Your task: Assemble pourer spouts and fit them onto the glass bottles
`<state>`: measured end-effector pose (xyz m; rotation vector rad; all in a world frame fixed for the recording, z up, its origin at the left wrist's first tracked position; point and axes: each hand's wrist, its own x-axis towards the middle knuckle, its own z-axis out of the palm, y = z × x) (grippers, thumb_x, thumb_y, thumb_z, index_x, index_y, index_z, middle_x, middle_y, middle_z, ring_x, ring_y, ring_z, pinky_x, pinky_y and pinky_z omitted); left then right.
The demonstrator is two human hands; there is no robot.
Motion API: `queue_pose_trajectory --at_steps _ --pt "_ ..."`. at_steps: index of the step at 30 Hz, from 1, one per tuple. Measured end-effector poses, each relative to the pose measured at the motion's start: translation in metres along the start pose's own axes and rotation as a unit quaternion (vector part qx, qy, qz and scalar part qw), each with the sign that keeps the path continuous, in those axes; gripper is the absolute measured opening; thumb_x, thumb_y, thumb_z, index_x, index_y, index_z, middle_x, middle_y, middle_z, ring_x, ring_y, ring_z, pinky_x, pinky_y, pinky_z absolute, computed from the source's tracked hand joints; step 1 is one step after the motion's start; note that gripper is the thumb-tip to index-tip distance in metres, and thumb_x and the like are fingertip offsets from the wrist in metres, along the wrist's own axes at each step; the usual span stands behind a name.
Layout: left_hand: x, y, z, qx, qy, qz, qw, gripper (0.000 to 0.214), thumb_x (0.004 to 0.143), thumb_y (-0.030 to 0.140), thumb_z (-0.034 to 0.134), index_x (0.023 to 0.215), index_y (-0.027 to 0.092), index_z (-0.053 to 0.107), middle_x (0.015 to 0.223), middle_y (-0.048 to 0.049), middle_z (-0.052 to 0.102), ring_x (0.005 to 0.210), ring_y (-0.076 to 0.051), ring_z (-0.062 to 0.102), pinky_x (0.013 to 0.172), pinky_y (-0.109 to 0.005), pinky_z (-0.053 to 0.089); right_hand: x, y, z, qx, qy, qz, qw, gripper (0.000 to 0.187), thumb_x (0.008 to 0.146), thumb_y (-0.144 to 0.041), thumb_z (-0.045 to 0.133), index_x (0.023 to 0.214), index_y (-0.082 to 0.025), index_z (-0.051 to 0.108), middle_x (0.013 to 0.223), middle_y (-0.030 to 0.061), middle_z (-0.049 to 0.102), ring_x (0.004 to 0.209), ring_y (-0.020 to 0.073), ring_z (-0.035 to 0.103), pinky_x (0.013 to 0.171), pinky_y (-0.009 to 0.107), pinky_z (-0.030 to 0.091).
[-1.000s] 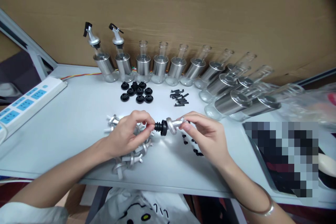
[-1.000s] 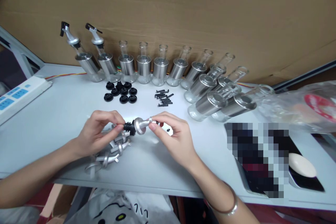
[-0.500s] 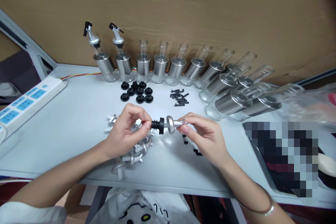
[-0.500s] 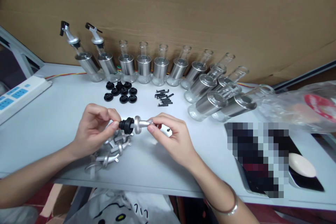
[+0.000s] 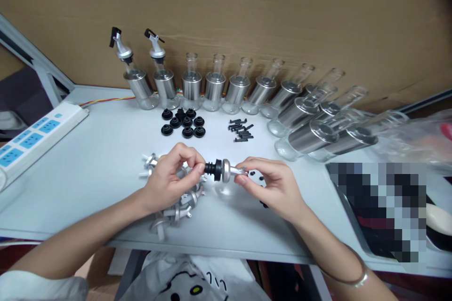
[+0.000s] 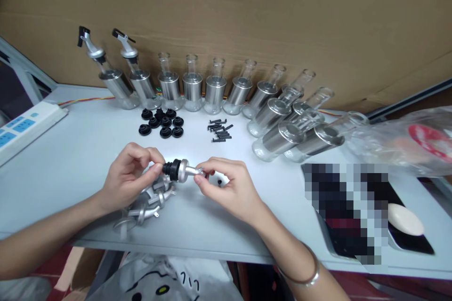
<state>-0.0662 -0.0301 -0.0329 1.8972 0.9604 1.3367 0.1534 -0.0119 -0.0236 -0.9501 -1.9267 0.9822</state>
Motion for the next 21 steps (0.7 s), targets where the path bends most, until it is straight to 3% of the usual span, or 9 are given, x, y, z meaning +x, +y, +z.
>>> queue_pose_trajectory --at_steps 8,21 --pt "-0.0027 -0.0016 -0.0002 0.003 -0.001 -0.011 1.0 0.021 0.087 0.007 0.053 0.078 0.022 0.04 0.069 0.0033 0.054 0.06 -0.009 0.055 0.057 -0.022 0.045 -0.0001 -0.0005 -0.0017 0.001 -0.03 0.004 1.0 0.012 0.081 -0.02 0.062 0.081 -0.016 0.073 0.063 0.0021 0.066 0.055 0.0131 0.057 0.054 0.025 0.045" --pt "0.0007 -0.0016 -0.0037 0.088 -0.016 0.087 0.992 0.022 0.083 0.002 0.054 0.074 0.02 0.045 0.062 0.0043 0.054 0.058 -0.009 0.054 0.055 -0.019 0.045 0.0003 -0.0024 -0.0025 0.003 -0.05 0.016 0.999 0.015 0.083 -0.022 0.062 0.08 -0.015 0.075 0.059 0.0017 0.067 0.05 0.0114 0.057 0.052 0.023 0.046"
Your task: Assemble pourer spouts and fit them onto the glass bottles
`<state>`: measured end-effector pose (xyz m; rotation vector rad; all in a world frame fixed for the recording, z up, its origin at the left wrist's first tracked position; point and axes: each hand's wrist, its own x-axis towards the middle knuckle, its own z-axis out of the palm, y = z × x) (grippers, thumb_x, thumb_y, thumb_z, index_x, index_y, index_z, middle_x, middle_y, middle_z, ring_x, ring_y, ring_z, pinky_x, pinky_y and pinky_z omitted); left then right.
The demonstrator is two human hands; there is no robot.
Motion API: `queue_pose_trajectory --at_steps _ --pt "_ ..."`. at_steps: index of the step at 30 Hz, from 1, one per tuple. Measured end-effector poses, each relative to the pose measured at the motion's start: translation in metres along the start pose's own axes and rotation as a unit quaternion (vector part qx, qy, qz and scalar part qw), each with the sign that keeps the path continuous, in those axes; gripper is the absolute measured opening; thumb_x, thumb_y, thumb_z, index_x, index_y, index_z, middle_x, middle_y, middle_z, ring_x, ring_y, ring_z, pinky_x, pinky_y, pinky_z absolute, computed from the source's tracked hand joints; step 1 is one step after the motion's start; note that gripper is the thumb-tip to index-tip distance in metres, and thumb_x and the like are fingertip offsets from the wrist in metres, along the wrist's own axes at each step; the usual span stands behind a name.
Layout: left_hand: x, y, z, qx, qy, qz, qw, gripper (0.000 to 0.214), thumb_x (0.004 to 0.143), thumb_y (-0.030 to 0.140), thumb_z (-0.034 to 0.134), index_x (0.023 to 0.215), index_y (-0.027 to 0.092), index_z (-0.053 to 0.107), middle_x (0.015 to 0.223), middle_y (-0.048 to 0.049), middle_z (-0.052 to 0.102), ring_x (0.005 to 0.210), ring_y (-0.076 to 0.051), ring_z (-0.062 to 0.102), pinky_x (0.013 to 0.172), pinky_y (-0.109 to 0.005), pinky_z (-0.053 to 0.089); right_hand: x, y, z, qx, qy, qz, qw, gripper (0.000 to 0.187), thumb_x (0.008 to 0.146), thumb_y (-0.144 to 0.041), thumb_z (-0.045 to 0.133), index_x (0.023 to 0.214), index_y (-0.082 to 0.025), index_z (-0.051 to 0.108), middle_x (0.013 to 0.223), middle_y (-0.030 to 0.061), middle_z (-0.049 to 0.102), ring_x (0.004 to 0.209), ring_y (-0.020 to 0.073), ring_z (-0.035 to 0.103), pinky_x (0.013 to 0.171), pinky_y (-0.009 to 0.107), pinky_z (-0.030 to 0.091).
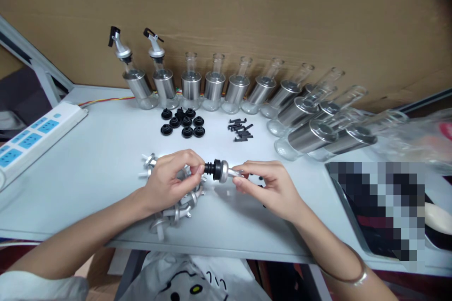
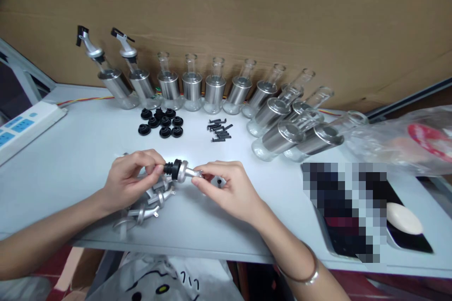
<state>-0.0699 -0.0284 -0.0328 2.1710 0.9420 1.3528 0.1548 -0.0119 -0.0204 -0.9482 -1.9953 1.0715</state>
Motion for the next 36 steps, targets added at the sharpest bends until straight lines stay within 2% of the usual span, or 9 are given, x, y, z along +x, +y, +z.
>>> queue_pose_trajectory --at_steps 11,28,36 --pt "-0.0016 0.0 0.0026 -0.001 -0.005 -0.014 1.0 0.021 0.084 0.003 0.053 0.075 0.02 0.045 0.064 0.0037 0.053 0.06 -0.009 0.054 0.055 -0.02 0.046 0.0014 0.0022 -0.0009 0.024 -0.02 -0.005 0.999 0.014 0.084 -0.021 0.063 0.082 -0.013 0.074 0.063 0.003 0.069 0.053 0.0107 0.058 0.054 0.021 0.046" --pt "-0.0006 0.0053 0.0029 -0.001 -0.019 0.031 0.999 0.024 0.083 -0.002 0.051 0.076 0.02 0.045 0.066 0.0024 0.052 0.062 -0.01 0.052 0.057 -0.022 0.046 0.0001 0.0021 0.0002 0.127 -0.072 0.088 0.985 0.019 0.082 -0.028 0.064 0.07 -0.014 0.071 0.058 0.0024 0.067 0.052 0.0115 0.06 0.056 0.024 0.046" --pt "-0.0026 0.0036 0.0067 0.009 -0.01 0.018 1.0 0.024 0.083 -0.002 0.05 0.077 0.021 0.045 0.065 0.0028 0.052 0.061 -0.01 0.053 0.056 -0.023 0.046 0.002 0.0024 0.0017 0.152 -0.077 0.118 0.978 0.023 0.084 -0.03 0.062 0.067 -0.016 0.066 0.058 0.0001 0.063 0.053 0.011 0.056 0.059 0.025 0.044"
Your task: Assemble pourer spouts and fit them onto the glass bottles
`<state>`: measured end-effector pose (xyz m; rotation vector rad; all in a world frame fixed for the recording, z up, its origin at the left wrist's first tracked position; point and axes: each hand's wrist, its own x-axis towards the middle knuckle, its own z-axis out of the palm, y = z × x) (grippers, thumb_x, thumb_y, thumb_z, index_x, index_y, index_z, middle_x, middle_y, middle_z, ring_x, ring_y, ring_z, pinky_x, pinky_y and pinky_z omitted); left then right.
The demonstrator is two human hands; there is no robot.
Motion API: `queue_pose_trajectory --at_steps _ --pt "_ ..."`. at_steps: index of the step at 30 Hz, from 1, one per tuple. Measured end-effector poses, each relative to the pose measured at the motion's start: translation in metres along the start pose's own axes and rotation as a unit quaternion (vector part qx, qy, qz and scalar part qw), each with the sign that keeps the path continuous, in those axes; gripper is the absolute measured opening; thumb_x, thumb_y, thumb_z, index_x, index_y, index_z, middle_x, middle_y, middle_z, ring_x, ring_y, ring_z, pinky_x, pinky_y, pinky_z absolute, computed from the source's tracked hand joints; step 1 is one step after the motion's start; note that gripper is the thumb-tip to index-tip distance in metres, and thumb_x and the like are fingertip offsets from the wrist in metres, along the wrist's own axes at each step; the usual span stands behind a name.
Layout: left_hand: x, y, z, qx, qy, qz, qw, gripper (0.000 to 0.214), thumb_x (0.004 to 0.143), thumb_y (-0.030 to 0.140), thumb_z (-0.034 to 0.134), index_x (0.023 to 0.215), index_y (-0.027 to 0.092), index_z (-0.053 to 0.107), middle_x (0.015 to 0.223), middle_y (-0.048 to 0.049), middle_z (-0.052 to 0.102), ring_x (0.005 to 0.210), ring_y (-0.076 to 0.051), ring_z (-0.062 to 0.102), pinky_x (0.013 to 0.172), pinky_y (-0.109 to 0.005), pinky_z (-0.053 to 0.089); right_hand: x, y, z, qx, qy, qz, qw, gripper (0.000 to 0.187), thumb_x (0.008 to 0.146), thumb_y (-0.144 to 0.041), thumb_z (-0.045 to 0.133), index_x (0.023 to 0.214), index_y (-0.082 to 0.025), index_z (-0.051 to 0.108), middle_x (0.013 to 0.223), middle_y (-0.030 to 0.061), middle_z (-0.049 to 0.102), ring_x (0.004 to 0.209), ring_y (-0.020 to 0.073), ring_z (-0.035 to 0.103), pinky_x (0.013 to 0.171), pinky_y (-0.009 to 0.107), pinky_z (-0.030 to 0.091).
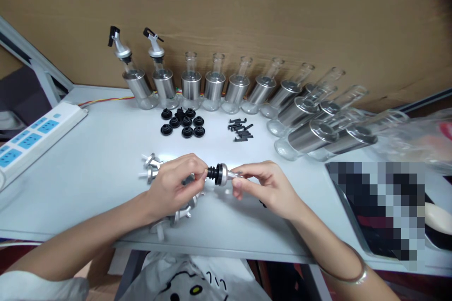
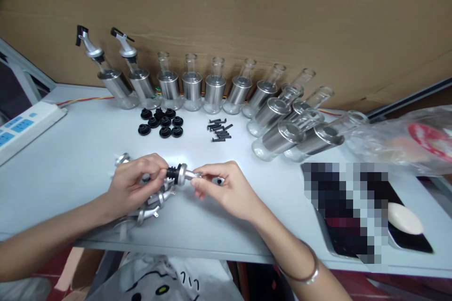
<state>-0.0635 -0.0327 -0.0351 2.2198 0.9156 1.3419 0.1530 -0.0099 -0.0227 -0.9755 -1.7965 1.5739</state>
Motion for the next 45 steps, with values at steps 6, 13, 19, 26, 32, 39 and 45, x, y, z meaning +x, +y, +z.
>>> queue_pose_trajectory --at_steps 6,13,19,26,32,39,45 --pt "-0.001 0.003 -0.002 -0.076 0.011 -0.065 0.995 0.016 0.085 0.007 0.057 0.093 0.02 0.052 0.074 0.0 0.062 0.065 -0.011 0.061 0.061 -0.023 0.051 0.004 -0.003 0.0 0.016 0.041 -0.014 0.999 0.036 0.091 -0.041 0.052 0.064 -0.018 0.059 0.064 -0.0003 0.058 0.067 0.0132 0.054 0.072 0.028 0.042" --pt "0.01 0.008 -0.006 -0.285 -0.082 -0.304 0.905 0.018 0.085 0.023 0.06 0.103 0.018 0.059 0.094 -0.0068 0.069 0.081 -0.015 0.067 0.068 -0.024 0.055 0.003 0.002 0.001 0.158 -0.052 0.031 0.986 0.041 0.091 -0.051 0.051 0.067 -0.018 0.054 0.062 -0.0005 0.053 0.061 0.0133 0.049 0.068 0.029 0.041" --pt "0.01 0.01 -0.007 -0.349 -0.147 -0.321 0.868 0.014 0.086 0.024 0.058 0.098 0.018 0.062 0.088 -0.0066 0.071 0.079 -0.018 0.067 0.069 -0.03 0.054 0.003 0.001 0.002 0.108 -0.094 0.043 0.989 0.046 0.092 -0.055 0.047 0.067 -0.018 0.057 0.069 0.0015 0.056 0.07 0.0146 0.052 0.077 0.031 0.042" --pt "0.01 0.013 -0.009 -0.317 -0.176 -0.301 0.882 0.02 0.085 0.029 0.059 0.101 0.017 0.057 0.089 -0.0061 0.066 0.079 -0.017 0.063 0.073 -0.029 0.051 0.002 0.003 0.002 0.049 -0.094 0.03 0.994 0.043 0.096 -0.051 0.041 0.069 -0.018 0.054 0.072 0.0012 0.054 0.074 0.0145 0.053 0.077 0.03 0.041" --pt "0.009 0.01 -0.005 -0.303 -0.15 -0.356 0.871 0.018 0.081 0.029 0.063 0.091 0.017 0.055 0.082 -0.0016 0.061 0.073 -0.014 0.061 0.069 -0.027 0.048 0.0 0.004 0.008 -0.02 0.063 0.044 0.997 0.024 0.089 -0.043 0.054 0.098 -0.021 0.055 0.083 0.0014 0.057 0.076 0.0149 0.053 0.066 0.027 0.041" --pt "0.009 0.01 -0.001 -0.289 -0.157 -0.371 0.868 0.021 0.082 0.036 0.062 0.082 0.018 0.05 0.075 0.0003 0.059 0.069 -0.013 0.058 0.067 -0.027 0.045 -0.003 0.002 0.012 -0.001 0.015 -0.003 1.0 0.021 0.084 -0.03 0.061 0.102 -0.021 0.055 0.086 0.0026 0.065 0.076 0.0149 0.058 0.069 0.028 0.046" --pt "0.009 0.014 -0.002 -0.206 -0.187 -0.304 0.911 0.016 0.087 0.034 0.057 0.09 0.018 0.054 0.083 -0.002 0.064 0.073 -0.014 0.058 0.067 -0.027 0.045 -0.006 0.003 0.013 0.011 -0.004 -0.027 1.0 0.023 0.084 -0.028 0.059 0.106 -0.02 0.053 0.075 -0.0004 0.062 0.069 0.0138 0.058 0.07 0.03 0.047"
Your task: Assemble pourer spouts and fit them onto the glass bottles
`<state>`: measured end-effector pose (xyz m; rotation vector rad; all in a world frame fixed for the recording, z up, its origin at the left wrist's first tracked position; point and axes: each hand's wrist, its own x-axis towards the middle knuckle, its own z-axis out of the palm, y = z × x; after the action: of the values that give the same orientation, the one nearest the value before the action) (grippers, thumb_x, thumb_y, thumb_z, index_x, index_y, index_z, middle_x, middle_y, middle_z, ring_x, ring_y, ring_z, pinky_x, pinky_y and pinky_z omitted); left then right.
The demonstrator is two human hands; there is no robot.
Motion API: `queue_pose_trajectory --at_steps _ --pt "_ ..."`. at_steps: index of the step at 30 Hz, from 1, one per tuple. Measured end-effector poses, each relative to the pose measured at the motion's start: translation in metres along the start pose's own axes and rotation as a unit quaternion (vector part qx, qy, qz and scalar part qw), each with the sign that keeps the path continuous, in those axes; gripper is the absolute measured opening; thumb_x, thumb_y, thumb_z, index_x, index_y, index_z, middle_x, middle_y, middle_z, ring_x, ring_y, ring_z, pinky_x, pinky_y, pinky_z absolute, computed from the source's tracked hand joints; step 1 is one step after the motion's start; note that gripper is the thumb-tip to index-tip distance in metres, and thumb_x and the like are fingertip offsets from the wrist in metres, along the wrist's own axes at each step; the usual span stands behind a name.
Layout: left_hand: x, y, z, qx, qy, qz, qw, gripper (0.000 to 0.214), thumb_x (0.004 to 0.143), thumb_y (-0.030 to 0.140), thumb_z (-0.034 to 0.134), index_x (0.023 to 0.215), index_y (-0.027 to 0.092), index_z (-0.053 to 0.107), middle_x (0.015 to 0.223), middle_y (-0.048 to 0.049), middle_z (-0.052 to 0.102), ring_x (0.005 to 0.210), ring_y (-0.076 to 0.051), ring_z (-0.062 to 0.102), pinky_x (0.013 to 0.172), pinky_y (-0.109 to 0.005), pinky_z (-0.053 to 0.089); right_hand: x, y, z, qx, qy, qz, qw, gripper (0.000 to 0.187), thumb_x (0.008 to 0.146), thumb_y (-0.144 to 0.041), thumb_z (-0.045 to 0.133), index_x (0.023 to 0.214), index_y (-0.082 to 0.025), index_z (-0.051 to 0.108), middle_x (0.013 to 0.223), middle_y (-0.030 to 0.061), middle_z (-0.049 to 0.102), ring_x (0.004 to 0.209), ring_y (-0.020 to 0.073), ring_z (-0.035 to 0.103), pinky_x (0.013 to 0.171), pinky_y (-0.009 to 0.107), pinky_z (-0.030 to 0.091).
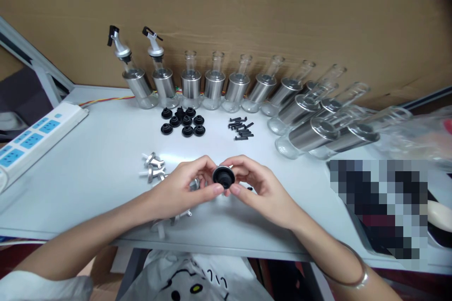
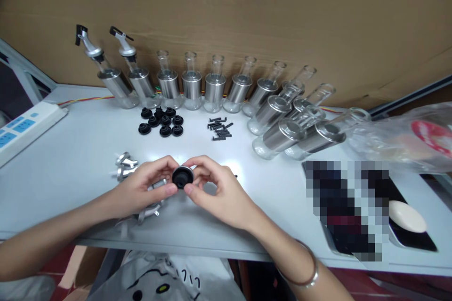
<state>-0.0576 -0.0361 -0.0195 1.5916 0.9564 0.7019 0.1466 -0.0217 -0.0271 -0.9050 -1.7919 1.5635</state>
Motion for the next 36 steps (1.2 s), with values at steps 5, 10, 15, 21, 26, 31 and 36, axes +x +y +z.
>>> queue_pose_trajectory --at_steps 5,10,15,21,26,31,36 --pt "0.0 0.003 -0.001 0.107 0.011 0.037 0.993 0.014 0.088 0.032 0.054 0.089 0.018 0.056 0.079 -0.0004 0.064 0.07 -0.013 0.055 0.065 -0.025 0.043 -0.001 0.0 0.0 -0.014 -0.01 -0.019 1.0 0.026 0.085 -0.025 0.056 0.11 -0.02 0.052 0.072 -0.0008 0.063 0.069 0.0147 0.06 0.073 0.032 0.047" --pt "-0.001 0.003 -0.001 0.181 0.008 0.032 0.983 0.018 0.088 0.036 0.051 0.088 0.019 0.054 0.077 0.0003 0.059 0.067 -0.013 0.052 0.061 -0.025 0.041 -0.001 -0.003 0.002 -0.042 -0.004 -0.003 0.999 0.021 0.081 -0.025 0.056 0.101 -0.02 0.052 0.072 0.0002 0.065 0.067 0.0146 0.057 0.068 0.031 0.044" --pt "0.0 0.006 -0.002 0.206 0.025 0.063 0.976 0.016 0.084 0.035 0.053 0.083 0.019 0.053 0.075 0.0005 0.06 0.067 -0.014 0.055 0.064 -0.027 0.043 -0.001 -0.006 0.004 -0.045 0.0 0.006 0.999 0.018 0.077 -0.023 0.055 0.094 -0.021 0.049 0.071 -0.0007 0.064 0.067 0.0146 0.056 0.065 0.029 0.043" --pt "-0.002 0.005 0.001 0.232 0.049 0.068 0.969 0.009 0.082 0.028 0.051 0.088 0.02 0.052 0.078 -0.0001 0.062 0.071 -0.016 0.055 0.065 -0.028 0.042 -0.001 -0.004 0.007 -0.029 0.002 0.017 0.999 0.024 0.073 -0.019 0.053 0.096 -0.022 0.045 0.068 -0.0023 0.063 0.064 0.0142 0.057 0.065 0.03 0.043" --pt "-0.003 0.005 0.005 0.225 0.044 0.059 0.972 0.008 0.08 0.028 0.048 0.082 0.021 0.05 0.078 0.0001 0.059 0.073 -0.017 0.051 0.068 -0.03 0.041 -0.002 -0.005 0.009 -0.024 -0.002 0.026 0.999 0.024 0.075 -0.018 0.052 0.097 -0.022 0.043 0.067 -0.0031 0.061 0.062 0.0141 0.056 0.063 0.03 0.042" --pt "-0.003 0.005 0.005 0.231 0.049 0.02 0.972 0.01 0.076 0.029 0.049 0.082 0.021 0.048 0.077 0.0004 0.056 0.074 -0.018 0.048 0.065 -0.029 0.039 -0.002 -0.006 0.013 -0.014 -0.017 0.027 0.999 0.023 0.078 -0.018 0.052 0.098 -0.022 0.042 0.073 -0.0023 0.061 0.06 0.0119 0.055 0.058 0.026 0.04" --pt "-0.004 0.005 0.005 0.216 0.039 0.022 0.975 0.011 0.074 0.029 0.049 0.082 0.021 0.047 0.075 0.0006 0.054 0.073 -0.018 0.047 0.064 -0.029 0.038 -0.003 -0.006 0.014 -0.022 -0.013 0.023 0.999 0.024 0.077 -0.016 0.052 0.097 -0.022 0.041 0.072 -0.0036 0.059 0.058 0.0105 0.052 0.059 0.026 0.042"
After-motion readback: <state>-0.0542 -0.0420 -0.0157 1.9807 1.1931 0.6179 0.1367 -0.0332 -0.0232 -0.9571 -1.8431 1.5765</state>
